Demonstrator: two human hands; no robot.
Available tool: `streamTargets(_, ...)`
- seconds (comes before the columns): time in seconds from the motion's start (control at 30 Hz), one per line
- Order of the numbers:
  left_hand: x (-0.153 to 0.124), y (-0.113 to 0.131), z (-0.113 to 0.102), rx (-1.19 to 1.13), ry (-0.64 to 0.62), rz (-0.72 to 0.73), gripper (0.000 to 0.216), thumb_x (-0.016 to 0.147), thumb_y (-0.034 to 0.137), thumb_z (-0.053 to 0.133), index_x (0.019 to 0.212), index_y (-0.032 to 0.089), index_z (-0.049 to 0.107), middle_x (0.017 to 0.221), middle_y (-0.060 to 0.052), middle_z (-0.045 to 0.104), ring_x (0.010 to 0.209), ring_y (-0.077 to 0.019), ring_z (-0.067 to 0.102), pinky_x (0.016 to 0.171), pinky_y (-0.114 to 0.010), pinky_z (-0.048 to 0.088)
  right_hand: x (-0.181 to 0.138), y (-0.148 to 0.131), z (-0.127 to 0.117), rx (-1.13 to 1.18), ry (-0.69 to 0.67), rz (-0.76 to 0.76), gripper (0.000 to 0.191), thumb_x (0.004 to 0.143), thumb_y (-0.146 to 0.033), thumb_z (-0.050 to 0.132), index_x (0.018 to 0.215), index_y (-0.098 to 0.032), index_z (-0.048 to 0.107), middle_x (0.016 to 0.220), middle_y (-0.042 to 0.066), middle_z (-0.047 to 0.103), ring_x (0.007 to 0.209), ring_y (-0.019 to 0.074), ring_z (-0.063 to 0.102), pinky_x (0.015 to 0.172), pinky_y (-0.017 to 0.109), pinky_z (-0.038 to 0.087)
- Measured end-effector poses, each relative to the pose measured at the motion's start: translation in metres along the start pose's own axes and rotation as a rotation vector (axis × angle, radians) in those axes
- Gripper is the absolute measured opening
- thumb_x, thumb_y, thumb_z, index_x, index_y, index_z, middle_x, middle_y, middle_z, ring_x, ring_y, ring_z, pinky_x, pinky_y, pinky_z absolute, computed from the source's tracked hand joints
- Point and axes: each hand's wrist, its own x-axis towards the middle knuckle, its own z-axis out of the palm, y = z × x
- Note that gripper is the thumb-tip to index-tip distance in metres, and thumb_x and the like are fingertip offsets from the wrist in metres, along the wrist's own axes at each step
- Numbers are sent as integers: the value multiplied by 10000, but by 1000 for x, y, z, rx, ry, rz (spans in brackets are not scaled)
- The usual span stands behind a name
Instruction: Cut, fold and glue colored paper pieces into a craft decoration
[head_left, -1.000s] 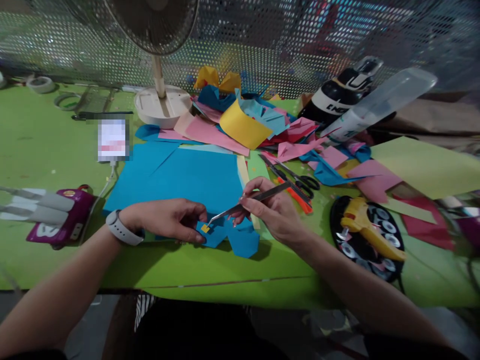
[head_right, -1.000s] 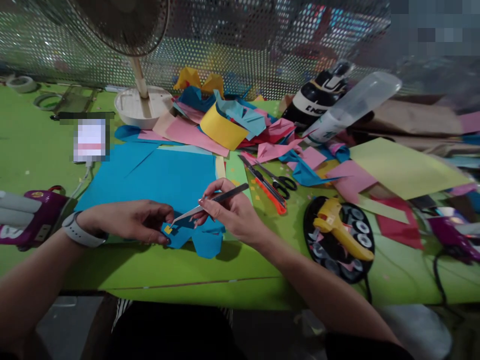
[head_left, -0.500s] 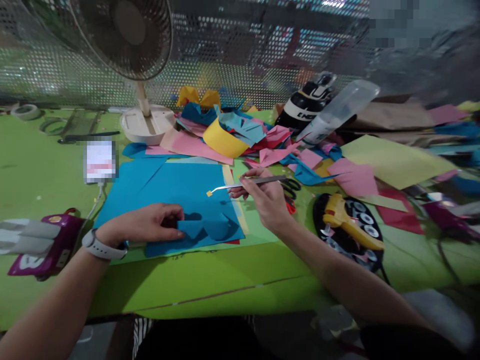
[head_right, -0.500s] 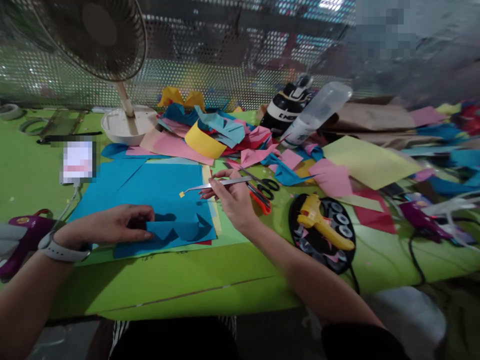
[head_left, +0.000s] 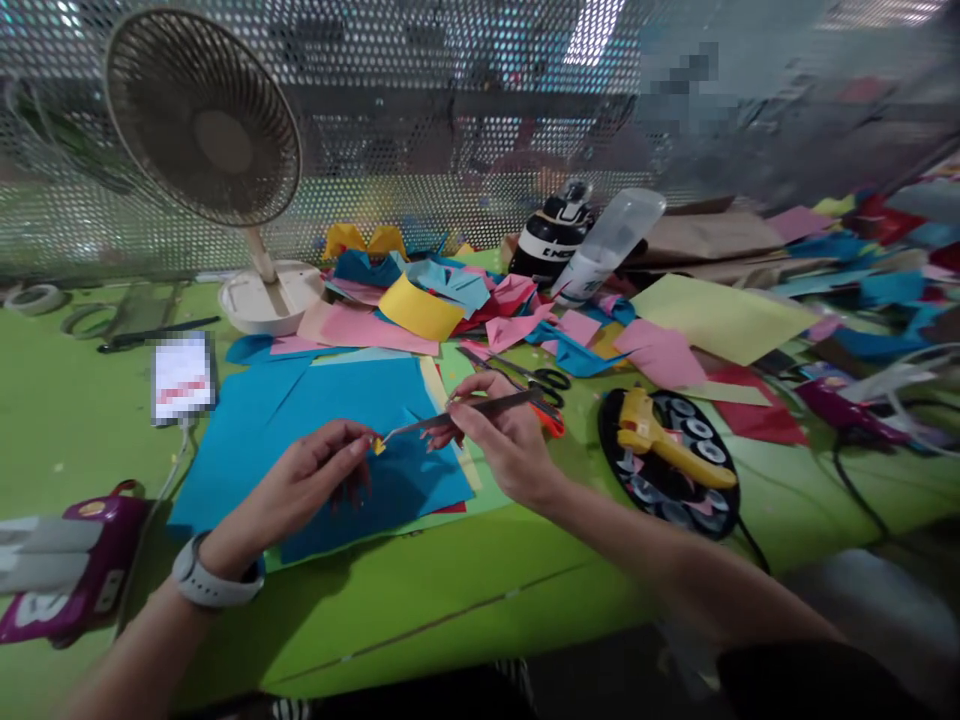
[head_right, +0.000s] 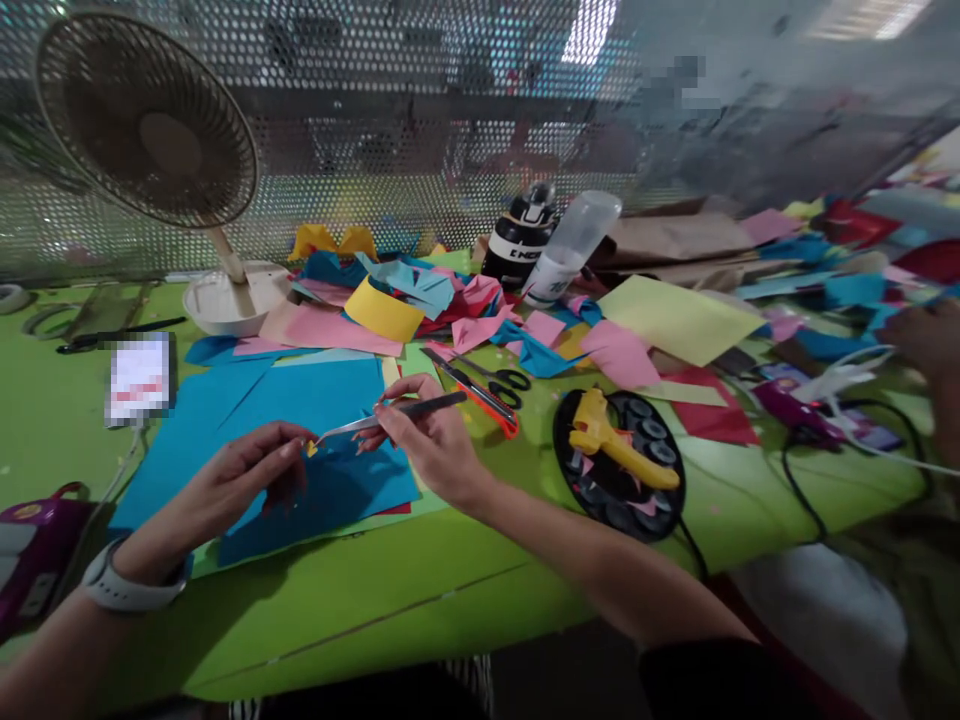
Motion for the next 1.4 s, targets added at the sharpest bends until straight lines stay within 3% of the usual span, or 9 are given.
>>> streamTargets(0.23,-2,0,0,-11,-52,20,305,925,487,452,837,198,485,712,3,624,548,-110,575,502,-228,461,3,5,-7,-116,-34,-122,198,891,-386,575,942,-226,470,684,-26,677,613,154,698,590,283,562)
streamTargets(0.3,-1,-1,-1,2,-18,19,307,915,494,465,850,196,502,707,1,632,528,-109,572,490,-227,463,12,12,-17,-340,-65,-275,149,898,-358,566,978,-236,533,865,27,710,804,176,709,722,331,571)
streamTargets(0.43,2,-2,-2,-10,75,13,318,895,507,489,883,191,520,685,0,640,507,-120,585,445,-225,442,31,26,-41,-1049,-437,-378,220,875,-148,546,1050,-232,648,1174,94,671,1128,235,605,954,436,479)
streamTargets(0.5,3,-2,-1,-26,110,10,322,888,511,500,881,189,520,691,-2,646,523,-130,604,441,-228,442,37,23,-49,-1269,-584,-329,428,833,-19,484,1185,-223,615,1288,95,609,1159,237,584,965,436,465)
streamTargets(0.57,3,-1,-1,-36,134,10,322,884,511,510,882,189,515,702,-6,655,534,-136,615,443,-230,444,40,8,-57,-1394,-598,-252,594,794,45,427,1316,-219,527,1374,79,539,1182,224,565,964,390,461)
streamTargets(0.8,3,4,0,-80,198,24,327,851,513,556,881,189,529,708,-19,675,552,-149,627,454,-240,453,51,-59,-99,-1879,-163,364,343,882,-145,410,1154,-164,619,1127,138,669,1024,278,625,770,312,462)
streamTargets(1.1,4,1,4,-119,195,26,334,833,511,586,887,183,564,751,-33,702,601,-158,647,502,-254,481,71,-21,-136,-1849,-294,579,337,702,-271,646,997,-110,678,1049,180,686,955,294,642,675,291,450)
streamTargets(1.23,3,0,5,-147,216,27,322,838,493,592,894,176,574,792,-46,715,645,-164,661,528,-256,490,79,-26,-147,-1737,-283,581,226,644,-265,672,835,-143,671,858,113,714,833,257,659,607,262,426)
streamTargets(1.4,0,1,9,-206,284,30,301,838,466,605,903,173,586,810,-49,731,673,-166,675,577,-267,501,61,-40,-160,-1508,-161,543,123,742,-273,580,802,-167,585,721,59,691,662,191,655,552,248,450)
